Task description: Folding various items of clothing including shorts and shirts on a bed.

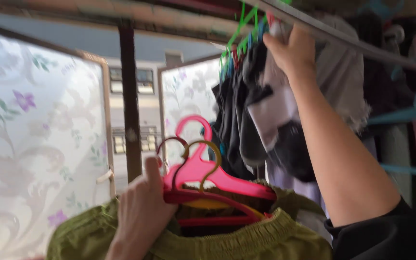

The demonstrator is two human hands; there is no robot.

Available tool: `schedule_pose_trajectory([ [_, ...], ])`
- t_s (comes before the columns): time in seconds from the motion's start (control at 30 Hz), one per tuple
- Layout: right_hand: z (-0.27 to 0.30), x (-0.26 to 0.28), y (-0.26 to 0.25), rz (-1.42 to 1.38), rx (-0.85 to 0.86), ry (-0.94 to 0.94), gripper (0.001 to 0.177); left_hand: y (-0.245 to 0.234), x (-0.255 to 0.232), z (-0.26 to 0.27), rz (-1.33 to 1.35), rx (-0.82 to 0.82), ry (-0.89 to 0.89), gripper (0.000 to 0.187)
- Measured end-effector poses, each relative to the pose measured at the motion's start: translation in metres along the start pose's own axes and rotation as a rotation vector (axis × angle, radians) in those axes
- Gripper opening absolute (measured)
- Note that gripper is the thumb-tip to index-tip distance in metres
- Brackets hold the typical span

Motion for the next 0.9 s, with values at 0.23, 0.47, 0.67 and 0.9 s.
schedule_pose_trajectory([
  [0.23, -0.068, -0.1, 0.086, -0.1, 0.055, -0.048, 0.08, 0.015, -0.02, -0.055, 0.013, -0.04, 0.061, 0.057],
  [0.47, -0.063, -0.1, 0.105, -0.154, 0.266, 0.428, 0.05, 0.028, -0.017, -0.073, -0.068, 0.081, -0.039, 0.053],
  [0.67, -0.063, -0.114, 0.121, -0.56, -0.352, 0.253, 0.038, 0.007, -0.002, -0.063, -0.028, -0.087, 0.064, 0.05],
  [0.9, -0.076, -0.138, 0.145, -0.587, -0.602, 0.31, 0.035, 0.002, 0.025, -0.052, -0.053, -0.01, -0.067, 0.052],
])
Point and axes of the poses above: each hand's wrist, its own z-axis away from the middle knuckle, its own y-axis out of the palm, x = y × z, the point moved 5 cm from there along -z, towards the middle knuckle, and after that the axes turned 5 degrees about x, right-handed, at the moved point
